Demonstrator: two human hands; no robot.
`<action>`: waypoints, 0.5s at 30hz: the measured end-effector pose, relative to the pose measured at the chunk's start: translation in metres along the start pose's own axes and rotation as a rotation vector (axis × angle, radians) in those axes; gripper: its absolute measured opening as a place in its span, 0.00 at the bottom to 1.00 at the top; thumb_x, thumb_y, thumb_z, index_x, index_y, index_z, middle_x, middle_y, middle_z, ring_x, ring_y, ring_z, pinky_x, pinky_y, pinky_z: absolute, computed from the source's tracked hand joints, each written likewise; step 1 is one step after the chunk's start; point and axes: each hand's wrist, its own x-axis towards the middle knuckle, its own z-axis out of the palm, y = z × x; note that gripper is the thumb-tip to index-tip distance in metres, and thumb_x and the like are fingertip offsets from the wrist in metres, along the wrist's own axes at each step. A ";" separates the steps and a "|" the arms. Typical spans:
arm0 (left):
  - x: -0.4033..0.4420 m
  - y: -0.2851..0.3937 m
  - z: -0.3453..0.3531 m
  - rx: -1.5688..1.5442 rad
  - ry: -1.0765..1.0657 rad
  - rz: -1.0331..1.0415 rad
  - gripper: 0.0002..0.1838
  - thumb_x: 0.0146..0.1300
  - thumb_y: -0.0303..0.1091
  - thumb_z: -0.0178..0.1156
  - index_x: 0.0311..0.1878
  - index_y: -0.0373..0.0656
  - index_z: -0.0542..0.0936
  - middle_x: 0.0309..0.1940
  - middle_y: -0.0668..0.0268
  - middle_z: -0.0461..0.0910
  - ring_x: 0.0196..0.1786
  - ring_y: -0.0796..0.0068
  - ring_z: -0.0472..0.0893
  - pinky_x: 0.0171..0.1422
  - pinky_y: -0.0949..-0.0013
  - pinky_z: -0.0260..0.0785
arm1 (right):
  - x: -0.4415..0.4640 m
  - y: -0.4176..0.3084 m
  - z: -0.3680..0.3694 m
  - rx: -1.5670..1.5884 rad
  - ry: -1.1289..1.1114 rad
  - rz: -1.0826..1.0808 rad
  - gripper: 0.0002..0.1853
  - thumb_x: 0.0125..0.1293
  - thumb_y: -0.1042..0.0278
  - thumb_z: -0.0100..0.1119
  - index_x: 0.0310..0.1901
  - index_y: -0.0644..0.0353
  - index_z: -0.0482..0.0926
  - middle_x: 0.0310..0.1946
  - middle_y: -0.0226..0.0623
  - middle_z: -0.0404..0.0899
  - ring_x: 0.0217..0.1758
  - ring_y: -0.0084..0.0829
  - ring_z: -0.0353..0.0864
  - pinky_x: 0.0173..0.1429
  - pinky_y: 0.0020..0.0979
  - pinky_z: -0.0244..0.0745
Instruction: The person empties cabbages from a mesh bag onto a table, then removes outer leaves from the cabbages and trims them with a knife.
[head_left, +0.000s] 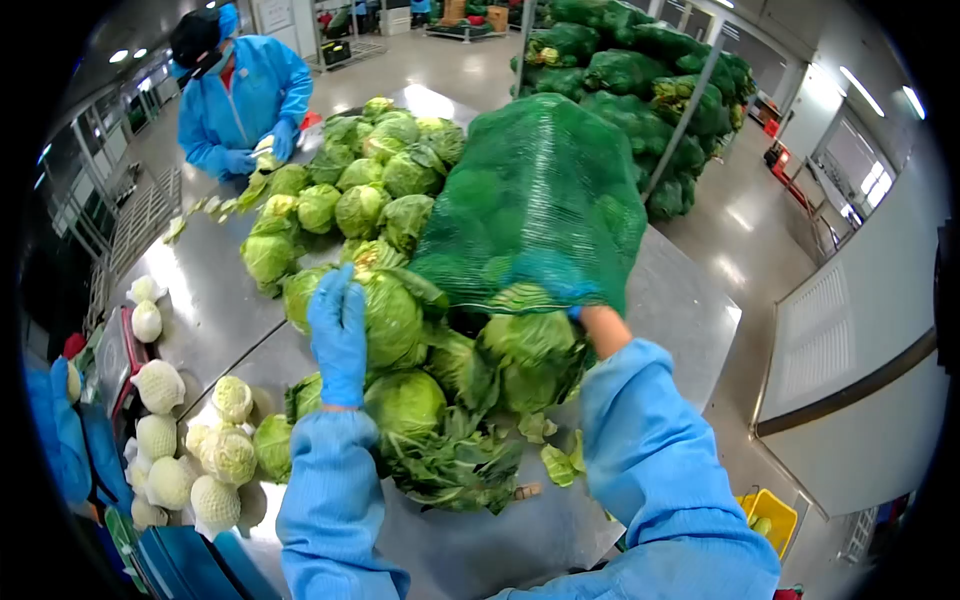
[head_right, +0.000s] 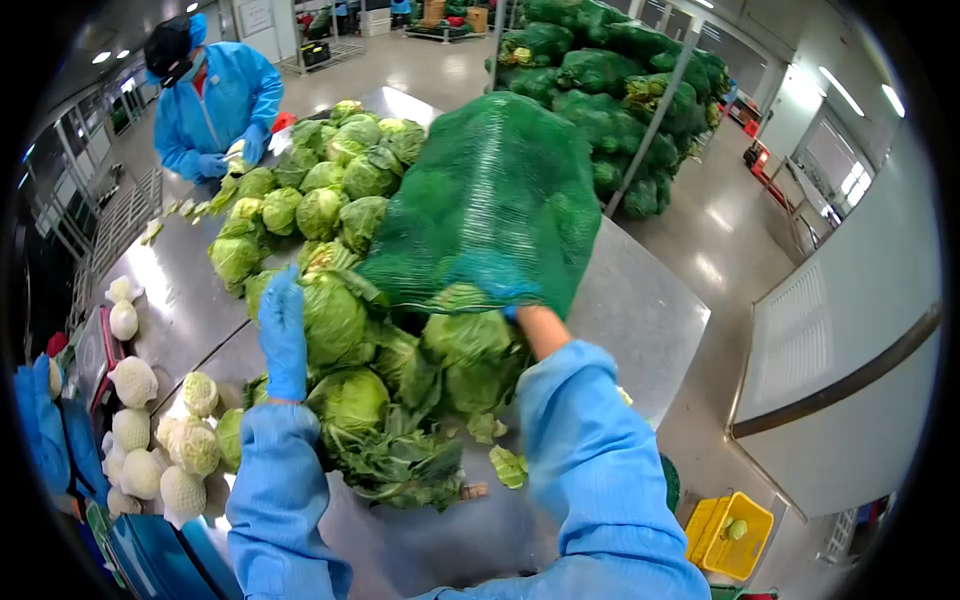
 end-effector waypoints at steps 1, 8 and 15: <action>-0.007 0.016 0.001 0.101 -0.071 0.052 0.27 0.60 0.47 0.66 0.59 0.44 0.78 0.59 0.53 0.73 0.62 0.56 0.71 0.68 0.60 0.61 | 0.000 -0.018 0.014 0.044 0.021 -0.036 0.17 0.68 0.56 0.48 0.42 0.60 0.82 0.40 0.50 0.82 0.40 0.47 0.79 0.49 0.43 0.73; -0.023 0.060 0.024 0.469 -0.143 0.159 0.29 0.60 0.53 0.63 0.61 0.48 0.76 0.63 0.50 0.69 0.69 0.47 0.62 0.72 0.49 0.53 | 0.033 -0.088 0.069 0.185 0.140 -0.133 0.18 0.68 0.55 0.48 0.44 0.60 0.82 0.41 0.51 0.81 0.42 0.47 0.79 0.50 0.43 0.73; -0.062 0.097 0.009 0.628 -0.347 0.268 0.52 0.45 0.71 0.65 0.71 0.53 0.64 0.74 0.52 0.51 0.75 0.41 0.46 0.73 0.31 0.33 | 0.004 0.061 -0.012 -0.066 0.065 0.094 0.21 0.69 0.53 0.47 0.50 0.61 0.79 0.49 0.51 0.79 0.49 0.48 0.77 0.55 0.42 0.72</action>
